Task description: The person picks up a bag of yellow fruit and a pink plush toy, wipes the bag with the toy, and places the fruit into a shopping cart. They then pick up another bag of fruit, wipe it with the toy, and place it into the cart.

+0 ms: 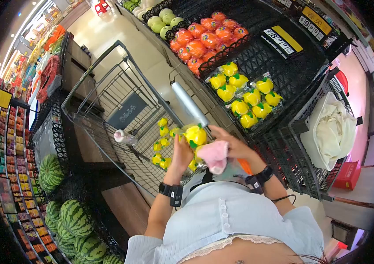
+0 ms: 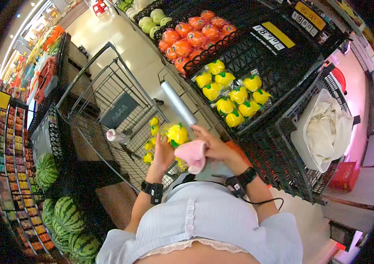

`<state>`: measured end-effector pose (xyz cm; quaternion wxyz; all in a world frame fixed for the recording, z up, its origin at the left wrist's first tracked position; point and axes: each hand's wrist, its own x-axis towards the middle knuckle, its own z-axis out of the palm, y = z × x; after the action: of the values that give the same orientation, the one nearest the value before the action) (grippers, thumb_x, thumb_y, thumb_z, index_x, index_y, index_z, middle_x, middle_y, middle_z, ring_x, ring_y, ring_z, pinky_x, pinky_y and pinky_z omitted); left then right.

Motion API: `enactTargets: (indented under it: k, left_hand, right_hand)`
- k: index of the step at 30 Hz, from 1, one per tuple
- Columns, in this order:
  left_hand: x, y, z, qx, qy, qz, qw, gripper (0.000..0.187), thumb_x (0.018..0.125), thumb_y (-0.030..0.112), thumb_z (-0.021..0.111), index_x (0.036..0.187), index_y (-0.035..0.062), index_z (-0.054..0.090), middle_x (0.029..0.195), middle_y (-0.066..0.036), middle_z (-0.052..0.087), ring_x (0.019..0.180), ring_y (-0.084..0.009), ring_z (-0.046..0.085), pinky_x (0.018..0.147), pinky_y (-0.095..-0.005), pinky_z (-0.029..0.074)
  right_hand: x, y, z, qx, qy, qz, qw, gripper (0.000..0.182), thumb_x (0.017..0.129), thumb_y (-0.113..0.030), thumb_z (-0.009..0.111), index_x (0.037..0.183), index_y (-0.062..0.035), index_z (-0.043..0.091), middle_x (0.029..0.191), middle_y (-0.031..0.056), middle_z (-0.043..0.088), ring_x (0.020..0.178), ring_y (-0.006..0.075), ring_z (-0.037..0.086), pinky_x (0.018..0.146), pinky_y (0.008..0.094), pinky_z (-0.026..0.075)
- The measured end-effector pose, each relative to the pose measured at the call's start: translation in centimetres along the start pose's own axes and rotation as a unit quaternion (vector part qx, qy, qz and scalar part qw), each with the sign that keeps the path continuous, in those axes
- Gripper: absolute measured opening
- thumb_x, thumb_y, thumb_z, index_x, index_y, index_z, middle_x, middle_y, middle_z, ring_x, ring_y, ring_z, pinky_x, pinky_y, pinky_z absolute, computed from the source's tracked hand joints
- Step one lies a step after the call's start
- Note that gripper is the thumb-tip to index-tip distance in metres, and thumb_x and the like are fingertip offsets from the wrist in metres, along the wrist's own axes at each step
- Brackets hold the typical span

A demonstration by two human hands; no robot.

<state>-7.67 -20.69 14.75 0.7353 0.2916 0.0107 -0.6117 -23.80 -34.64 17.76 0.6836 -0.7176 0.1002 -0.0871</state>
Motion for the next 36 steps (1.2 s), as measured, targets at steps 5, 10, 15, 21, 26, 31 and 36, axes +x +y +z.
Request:
enactTargets:
  k: [5,10,15,21,26,31,36]
  left_hand:
    - [-1.3,-0.5,2.0,0.087,0.054,-0.066,0.993,0.071,0.087,0.052,0.035,0.136,0.0058,0.015,0.133,-0.019,0.031,0.119,-0.0286,0.036,0.101,-0.0398,0.026]
    - [-2.3,0.0,-0.5,0.018,-0.098,-0.054,0.994,0.067,0.087,0.045,0.04,0.137,0.0104,0.015,0.13,-0.02,0.034,0.115,-0.026,0.041,0.095,-0.0352,0.032]
    - [-3.3,0.7,1.3,-0.006,-0.13,0.022,0.991,0.06,0.087,0.042,0.038,0.137,0.0127,0.02,0.132,-0.021,0.032,0.117,-0.0299,0.039,0.097,-0.0431,0.031]
    - [-4.1,0.4,0.1,-0.021,-0.104,0.096,0.99,0.059,0.086,0.041,0.04,0.135,0.0118,0.024,0.132,-0.022,0.033,0.117,-0.0332,0.039,0.098,-0.0484,0.03]
    - [-6.5,0.6,-1.4,-0.013,-0.068,0.162,0.984,0.061,0.083,0.043,0.045,0.133,0.0108,0.028,0.127,-0.02,0.038,0.112,-0.0311,0.043,0.094,-0.0482,0.035]
    - [-9.1,0.2,-2.6,-0.001,-0.018,0.228,0.974,0.06,0.082,0.041,0.046,0.13,0.0097,0.031,0.126,-0.019,0.04,0.112,-0.0302,0.043,0.094,-0.048,0.035]
    - [-11.0,-0.9,-3.3,-0.04,0.008,0.275,0.961,0.058,0.082,0.039,0.048,0.129,0.0081,0.032,0.124,-0.019,0.043,0.11,-0.03,0.045,0.093,-0.0444,0.036]
  right_hand:
    - [-0.3,6.5,1.8,0.014,0.0,0.17,0.985,0.04,0.064,-0.005,0.061,0.105,-0.003,0.059,0.13,0.0145,0.036,0.096,0.0181,0.054,0.081,0.0281,0.045]
    - [-0.7,1.1,0.4,0.233,0.029,0.211,0.949,0.051,0.066,-0.006,0.059,0.115,-0.0037,0.047,0.105,0.0056,0.054,0.094,0.0144,0.053,0.08,0.0277,0.045]
    - [0.6,-5.8,-1.5,0.282,0.153,0.051,0.946,0.053,0.067,-0.006,0.057,0.118,-0.0041,0.043,0.099,0.0049,0.057,0.089,0.0158,0.056,0.079,0.0286,0.046]
    - [7.6,-4.1,-12.2,0.192,0.369,0.011,0.909,0.034,0.069,-0.012,0.06,0.101,-0.0014,0.056,0.092,0.0057,0.06,0.078,0.017,0.059,0.069,0.0305,0.05]
    - [11.7,-5.6,-20.9,-0.287,0.395,-0.056,0.871,0.031,0.065,-0.017,0.064,0.092,-0.0018,0.06,0.084,0.0087,0.063,0.074,0.0209,0.061,0.066,0.0313,0.048]
    - [13.2,-5.1,-25.5,-0.447,0.317,-0.016,0.837,0.033,0.062,-0.019,0.066,0.09,-0.0028,0.062,0.082,0.013,0.064,0.075,0.022,0.062,0.068,0.0312,0.047]
    - [14.9,-2.0,-29.9,-0.549,0.174,0.162,0.802,0.039,0.059,-0.026,0.067,0.091,-0.0041,0.062,0.084,0.016,0.063,0.075,0.0258,0.062,0.065,0.0329,0.047]
